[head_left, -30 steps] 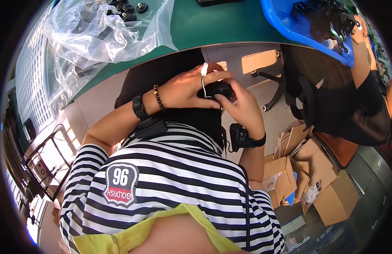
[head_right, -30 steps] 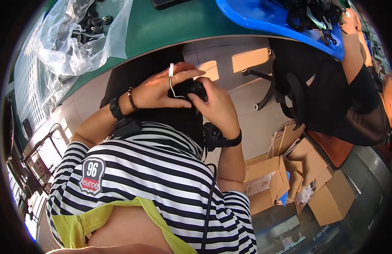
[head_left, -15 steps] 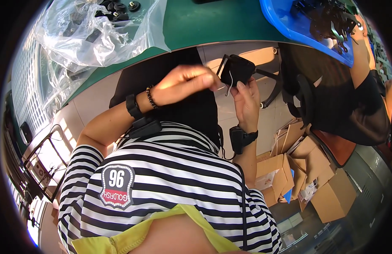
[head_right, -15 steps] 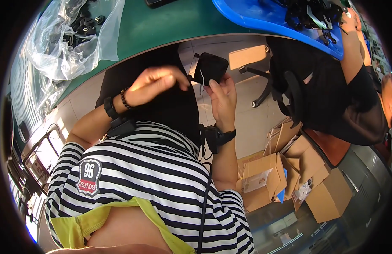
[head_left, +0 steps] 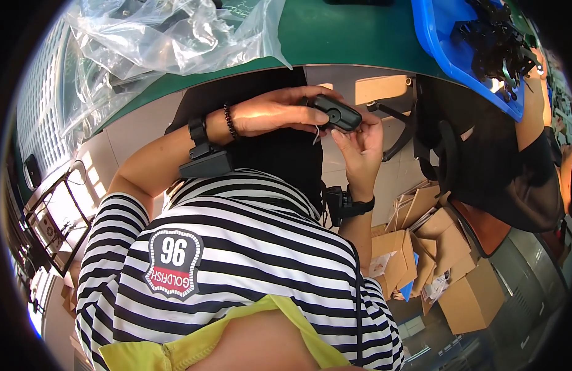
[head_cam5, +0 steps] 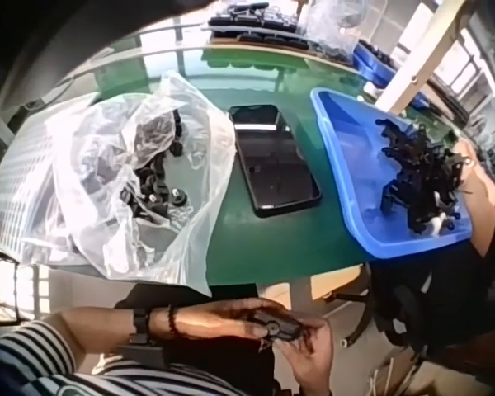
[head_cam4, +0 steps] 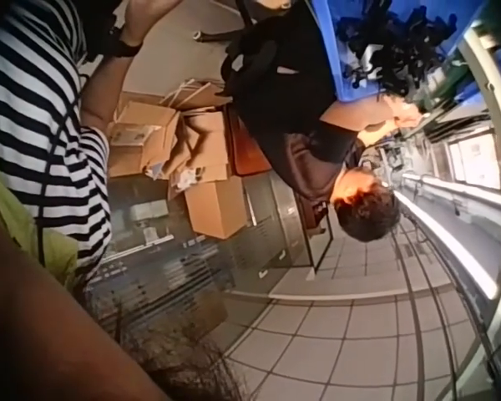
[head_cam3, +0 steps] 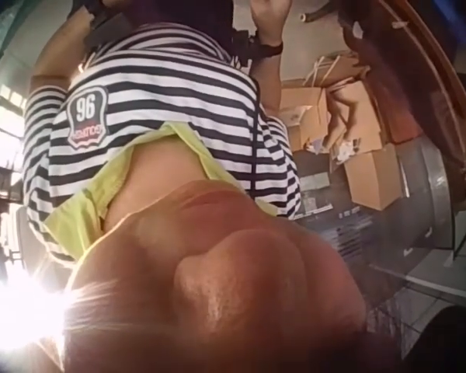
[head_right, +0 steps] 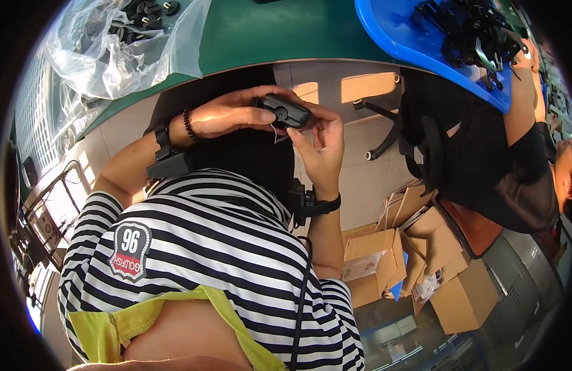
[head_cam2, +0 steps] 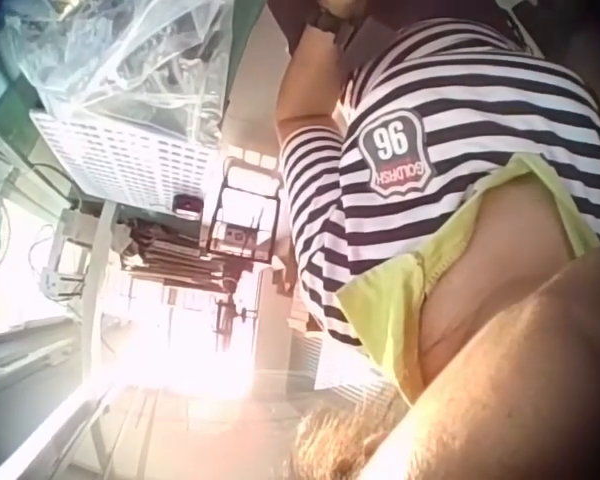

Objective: The person assembles a device by inserting a white wire into a black housing, pressing a small black component into the housing, and then placing the unit onto a blue-and-white tray. They repeat this process for a second unit before the video ends.

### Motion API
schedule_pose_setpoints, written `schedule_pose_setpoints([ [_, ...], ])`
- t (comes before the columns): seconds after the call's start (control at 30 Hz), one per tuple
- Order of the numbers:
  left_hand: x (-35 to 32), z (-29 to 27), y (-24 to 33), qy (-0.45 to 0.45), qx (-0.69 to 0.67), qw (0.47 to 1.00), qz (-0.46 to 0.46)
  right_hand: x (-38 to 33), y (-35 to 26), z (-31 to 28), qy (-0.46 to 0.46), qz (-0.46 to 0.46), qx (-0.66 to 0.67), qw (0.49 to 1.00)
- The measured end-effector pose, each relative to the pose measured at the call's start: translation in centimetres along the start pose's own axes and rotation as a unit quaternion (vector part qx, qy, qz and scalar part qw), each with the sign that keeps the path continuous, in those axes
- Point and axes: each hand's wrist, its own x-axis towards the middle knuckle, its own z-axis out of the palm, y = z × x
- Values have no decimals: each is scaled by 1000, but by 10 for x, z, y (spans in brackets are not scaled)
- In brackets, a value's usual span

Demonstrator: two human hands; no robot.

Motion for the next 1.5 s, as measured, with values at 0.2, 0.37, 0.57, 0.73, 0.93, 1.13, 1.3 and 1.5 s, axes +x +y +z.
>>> schedule_pose_setpoints([
  [0.2, 1, -1, 5, -28, 44, 998, -28, 0, -4, -2, -39, -13, -42, 998],
  [0.37, 3, -1, 0, -3, 102, 995, 16, 2, -33, 1, -50, 38, -167, 984],
  [0.57, 2, -4, -7, 0, 86, 996, 30, 14, -107, 9, -72, -98, -300, 946],
  [0.73, 4, -10, -15, -6, 93, 995, 46, 42, -151, 69, -80, -226, -273, 932],
  [0.93, 2, -15, -18, 23, 91, 995, 38, 124, -160, 142, -129, -330, -353, 866],
  [1.13, 1, -19, -17, 26, 92, 995, 38, 144, -156, 162, -246, -336, -498, 760],
  [1.3, 0, -22, -19, 14, 114, 993, 23, 142, -152, 162, -232, -322, -512, 762],
  [1.5, -3, -21, -16, 23, 123, 992, 31, 123, -161, 140, -195, -313, -361, 857],
])
